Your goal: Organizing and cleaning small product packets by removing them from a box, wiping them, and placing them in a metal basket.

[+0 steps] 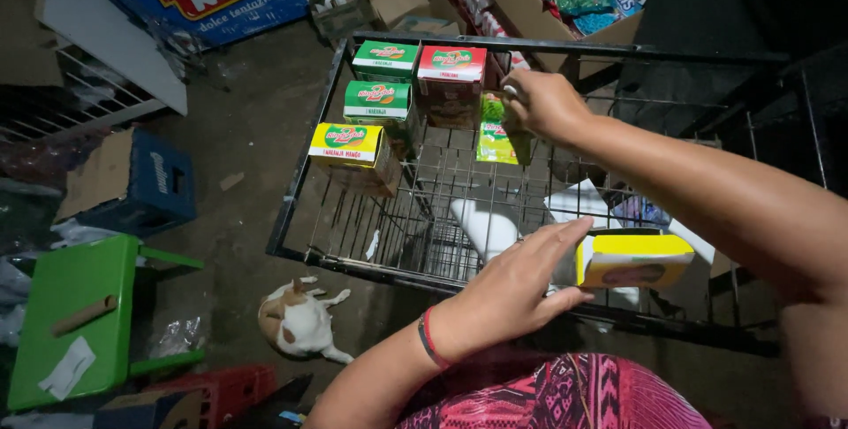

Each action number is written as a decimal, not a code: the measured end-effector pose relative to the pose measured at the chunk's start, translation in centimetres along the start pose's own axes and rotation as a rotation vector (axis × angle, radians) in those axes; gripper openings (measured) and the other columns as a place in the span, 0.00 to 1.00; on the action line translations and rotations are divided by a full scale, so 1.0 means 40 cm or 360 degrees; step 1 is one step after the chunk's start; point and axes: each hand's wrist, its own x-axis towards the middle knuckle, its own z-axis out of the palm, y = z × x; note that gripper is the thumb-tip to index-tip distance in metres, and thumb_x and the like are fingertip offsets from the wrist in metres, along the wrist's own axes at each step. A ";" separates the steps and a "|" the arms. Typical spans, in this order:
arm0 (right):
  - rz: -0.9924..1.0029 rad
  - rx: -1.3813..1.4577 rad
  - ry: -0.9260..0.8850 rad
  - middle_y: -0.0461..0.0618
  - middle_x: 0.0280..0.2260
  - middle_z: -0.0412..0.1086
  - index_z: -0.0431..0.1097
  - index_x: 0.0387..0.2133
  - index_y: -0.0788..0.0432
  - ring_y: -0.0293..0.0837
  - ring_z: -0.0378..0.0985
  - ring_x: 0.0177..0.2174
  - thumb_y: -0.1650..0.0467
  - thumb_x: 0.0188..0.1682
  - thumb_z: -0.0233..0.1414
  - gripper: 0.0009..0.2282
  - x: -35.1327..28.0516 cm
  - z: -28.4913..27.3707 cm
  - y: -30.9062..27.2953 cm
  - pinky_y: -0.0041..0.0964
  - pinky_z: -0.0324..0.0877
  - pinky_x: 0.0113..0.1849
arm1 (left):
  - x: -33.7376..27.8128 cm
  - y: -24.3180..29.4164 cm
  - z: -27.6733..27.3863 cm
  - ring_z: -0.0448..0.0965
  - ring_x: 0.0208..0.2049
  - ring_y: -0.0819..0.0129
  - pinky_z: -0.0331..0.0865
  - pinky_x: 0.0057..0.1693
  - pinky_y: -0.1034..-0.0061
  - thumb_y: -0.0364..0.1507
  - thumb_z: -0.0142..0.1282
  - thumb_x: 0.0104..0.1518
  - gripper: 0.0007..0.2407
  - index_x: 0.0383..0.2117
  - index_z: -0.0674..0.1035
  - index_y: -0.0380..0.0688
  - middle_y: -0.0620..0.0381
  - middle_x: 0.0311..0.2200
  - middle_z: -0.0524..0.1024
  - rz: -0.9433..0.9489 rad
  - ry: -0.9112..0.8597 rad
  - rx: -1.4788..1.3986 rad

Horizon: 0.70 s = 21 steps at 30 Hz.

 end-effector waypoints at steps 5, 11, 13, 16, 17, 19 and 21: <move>-0.0068 0.0060 0.0041 0.55 0.39 0.78 0.72 0.44 0.55 0.53 0.79 0.37 0.70 0.52 0.58 0.08 -0.059 -0.130 -0.059 0.45 0.67 0.37 | -0.009 -0.017 0.014 0.66 0.66 0.44 0.60 0.72 0.58 0.29 0.59 0.59 0.32 0.68 0.56 0.36 0.37 0.65 0.64 0.0018 0.0057 0.0022; 0.0068 -0.0045 -0.0766 0.45 0.39 0.78 0.72 0.46 0.50 0.40 0.79 0.34 0.57 0.49 0.55 0.16 -0.236 -0.384 -0.186 0.37 0.70 0.38 | -0.008 -0.010 0.002 0.68 0.65 0.47 0.62 0.71 0.59 0.29 0.59 0.60 0.30 0.67 0.57 0.40 0.41 0.64 0.66 -0.0022 0.0070 -0.0040; 0.0138 -0.0213 -0.1111 0.43 0.46 0.81 0.73 0.52 0.47 0.41 0.86 0.38 0.52 0.46 0.51 0.23 -0.299 -0.423 -0.192 0.38 0.77 0.41 | -0.007 -0.005 -0.001 0.70 0.64 0.48 0.63 0.70 0.60 0.29 0.58 0.60 0.27 0.64 0.60 0.41 0.43 0.63 0.67 -0.0027 0.0089 -0.0085; 0.0289 -0.0280 -0.1396 0.36 0.22 0.74 0.73 0.26 0.43 0.33 0.73 0.23 0.51 0.52 0.50 0.15 -0.388 -0.454 -0.204 0.30 0.68 0.31 | -0.002 0.001 -0.005 0.71 0.62 0.46 0.65 0.68 0.59 0.26 0.58 0.60 0.23 0.61 0.63 0.42 0.41 0.60 0.69 -0.0034 0.0091 -0.0089; 0.0227 -0.0167 -0.1240 0.33 0.27 0.77 0.76 0.32 0.41 0.32 0.79 0.28 0.52 0.51 0.49 0.12 -0.417 -0.456 -0.194 0.29 0.73 0.33 | 0.000 0.003 -0.004 0.72 0.61 0.47 0.66 0.67 0.60 0.27 0.58 0.60 0.22 0.59 0.64 0.41 0.41 0.59 0.69 -0.0022 0.0113 -0.0095; 0.0170 -0.0051 -0.1074 0.31 0.32 0.81 0.79 0.38 0.39 0.30 0.85 0.32 0.54 0.50 0.49 0.13 -0.465 -0.464 -0.191 0.29 0.77 0.36 | 0.003 0.001 -0.005 0.72 0.59 0.47 0.66 0.66 0.60 0.28 0.58 0.61 0.21 0.58 0.65 0.40 0.41 0.57 0.70 -0.0007 0.0132 -0.0097; 0.0293 0.0020 -0.1192 0.28 0.24 0.81 0.80 0.32 0.35 0.27 0.84 0.25 0.52 0.49 0.51 0.11 -0.512 -0.479 -0.204 0.24 0.78 0.33 | 0.002 -0.003 -0.001 0.73 0.59 0.48 0.67 0.65 0.60 0.29 0.58 0.61 0.19 0.56 0.66 0.41 0.42 0.56 0.71 0.0008 0.0146 -0.0051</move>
